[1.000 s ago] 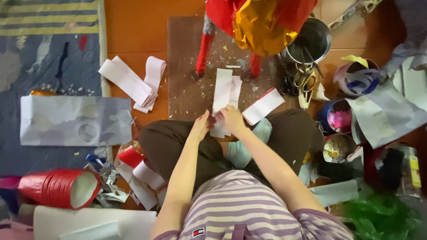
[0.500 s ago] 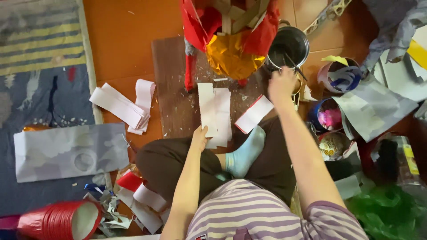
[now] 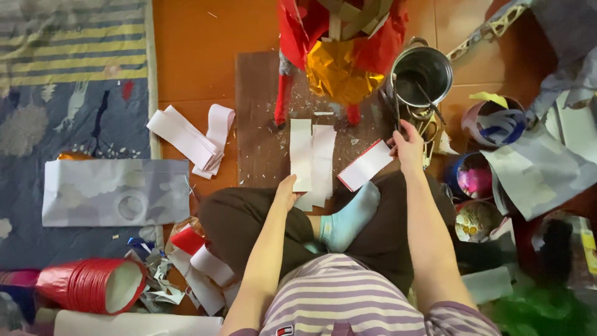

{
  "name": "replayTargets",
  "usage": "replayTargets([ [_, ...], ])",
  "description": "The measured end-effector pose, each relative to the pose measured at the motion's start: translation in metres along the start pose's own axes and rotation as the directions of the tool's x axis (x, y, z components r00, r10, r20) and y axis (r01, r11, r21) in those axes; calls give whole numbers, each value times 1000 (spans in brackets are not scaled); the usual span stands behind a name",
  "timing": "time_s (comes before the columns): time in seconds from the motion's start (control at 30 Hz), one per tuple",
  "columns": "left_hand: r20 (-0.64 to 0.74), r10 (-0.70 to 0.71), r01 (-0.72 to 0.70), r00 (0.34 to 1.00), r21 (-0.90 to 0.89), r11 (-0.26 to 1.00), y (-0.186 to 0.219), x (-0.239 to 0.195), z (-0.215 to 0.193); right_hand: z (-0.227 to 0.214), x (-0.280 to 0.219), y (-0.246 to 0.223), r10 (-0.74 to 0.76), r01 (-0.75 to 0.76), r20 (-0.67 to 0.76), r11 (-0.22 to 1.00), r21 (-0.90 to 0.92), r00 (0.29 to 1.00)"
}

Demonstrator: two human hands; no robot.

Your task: Assembling and decorating a red animal-shaped model with paper strips and adhesive

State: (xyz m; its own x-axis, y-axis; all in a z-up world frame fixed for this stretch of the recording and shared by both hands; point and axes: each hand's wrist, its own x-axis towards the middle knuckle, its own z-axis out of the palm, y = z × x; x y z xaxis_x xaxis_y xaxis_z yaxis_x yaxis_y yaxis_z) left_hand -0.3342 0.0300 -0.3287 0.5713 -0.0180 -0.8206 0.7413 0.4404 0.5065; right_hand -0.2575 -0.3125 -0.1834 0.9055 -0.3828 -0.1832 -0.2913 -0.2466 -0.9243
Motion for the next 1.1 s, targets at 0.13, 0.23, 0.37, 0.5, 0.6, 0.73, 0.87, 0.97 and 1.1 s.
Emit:
replayTargets([
  [0.13,-3,-33,32,999,-148,988,0,-8,0,9,28,48,309,-316,76,888,333,948],
  [0.23,11,-17,18,1000,-141,990,-8,0,-6,8,31,48,358,-358,76,846,395,931],
  [0.37,34,13,-10,999,-101,995,-15,12,-7,6,13,34,335,-350,106,862,367,936],
  [0.5,38,37,-36,999,-34,999,-18,10,-8,-8,-44,-11,270,-323,202,893,312,941],
  [0.6,68,70,-70,995,-8,998,-16,4,-5,10,-77,4,261,-323,298,929,182,918],
  [0.73,83,45,-48,996,32,998,-15,3,-4,69,-90,29,149,-20,443,959,-283,884],
  [0.87,85,20,-20,996,3,1000,-1,-25,4,124,-94,4,62,455,557,505,-733,828],
  [0.97,60,-15,17,998,-32,999,-20,11,-8,156,-91,-16,5,536,574,354,-767,819],
  [1.1,12,-70,70,998,-44,997,-38,41,-16,152,-112,-15,6,484,543,446,-753,840],
])
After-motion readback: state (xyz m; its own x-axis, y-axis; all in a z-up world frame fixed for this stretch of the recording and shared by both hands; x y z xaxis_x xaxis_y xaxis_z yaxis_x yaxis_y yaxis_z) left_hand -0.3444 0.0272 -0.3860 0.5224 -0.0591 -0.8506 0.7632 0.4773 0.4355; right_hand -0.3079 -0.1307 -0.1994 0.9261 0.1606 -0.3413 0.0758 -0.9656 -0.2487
